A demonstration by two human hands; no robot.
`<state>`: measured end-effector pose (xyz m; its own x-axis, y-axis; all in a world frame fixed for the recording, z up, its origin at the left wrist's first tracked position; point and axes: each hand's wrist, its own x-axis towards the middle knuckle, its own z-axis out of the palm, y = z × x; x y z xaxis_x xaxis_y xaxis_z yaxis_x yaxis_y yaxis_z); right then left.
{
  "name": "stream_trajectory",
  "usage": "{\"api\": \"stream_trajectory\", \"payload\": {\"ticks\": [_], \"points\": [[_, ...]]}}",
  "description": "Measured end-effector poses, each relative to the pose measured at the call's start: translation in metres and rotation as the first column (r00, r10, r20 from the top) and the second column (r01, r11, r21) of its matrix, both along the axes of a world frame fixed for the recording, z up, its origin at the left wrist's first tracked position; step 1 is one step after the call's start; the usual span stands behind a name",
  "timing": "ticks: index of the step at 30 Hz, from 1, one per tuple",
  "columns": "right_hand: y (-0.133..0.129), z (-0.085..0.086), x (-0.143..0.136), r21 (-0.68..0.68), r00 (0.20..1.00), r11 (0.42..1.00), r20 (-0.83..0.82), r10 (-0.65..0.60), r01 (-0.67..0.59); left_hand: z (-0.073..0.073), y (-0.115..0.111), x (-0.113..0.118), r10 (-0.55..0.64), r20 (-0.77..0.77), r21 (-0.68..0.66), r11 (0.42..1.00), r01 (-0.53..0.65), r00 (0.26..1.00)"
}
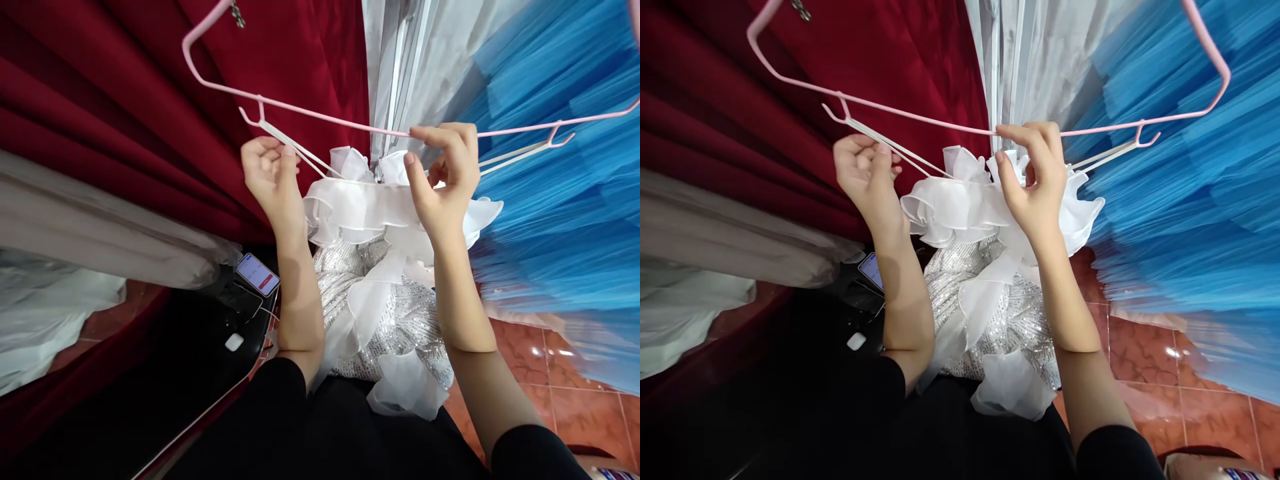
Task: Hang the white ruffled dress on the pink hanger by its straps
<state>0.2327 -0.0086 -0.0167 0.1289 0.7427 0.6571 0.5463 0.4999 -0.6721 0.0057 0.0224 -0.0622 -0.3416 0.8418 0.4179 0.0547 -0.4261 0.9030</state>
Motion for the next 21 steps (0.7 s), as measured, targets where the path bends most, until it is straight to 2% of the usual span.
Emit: {"api": "stream_trajectory", "payload": {"ticks": [4,7,10,13,17,19,21], "points": [[0.009,0.003,-0.008,0.092,0.992,0.988,-0.058,-0.115,0.120,0.007,-0.011,0.017,-0.047,0.135,0.114,0.993,0.032,0.990],[0.020,0.003,-0.007,0.106,0.988,0.987,-0.107,-0.107,0.119,0.018,-0.026,0.027,-0.077,0.137,0.061,0.996,0.069,0.988],[0.023,0.004,-0.002,0.102,0.990,0.992,-0.126,-0.059,0.072,0.031,-0.040,0.026,-0.054,0.087,-0.021,0.998,0.056,0.995],[0.020,0.009,0.003,0.054,0.994,0.997,-0.101,-0.052,0.058,0.051,-0.049,0.009,-0.051,0.155,-0.021,0.998,0.055,0.987],[0.017,0.012,0.004,0.051,0.994,0.998,-0.106,-0.039,0.045,0.078,-0.049,-0.027,-0.166,0.349,-0.043,0.980,0.193,0.922],[0.017,0.010,0.002,0.078,0.991,0.996,-0.134,-0.024,0.035,0.079,-0.041,-0.043,-0.150,0.343,-0.038,0.984,0.173,0.927],[0.018,0.008,-0.001,0.071,0.990,0.997,-0.136,-0.032,0.042,0.066,-0.029,-0.050,-0.073,0.299,-0.014,0.997,0.081,0.951]]}}
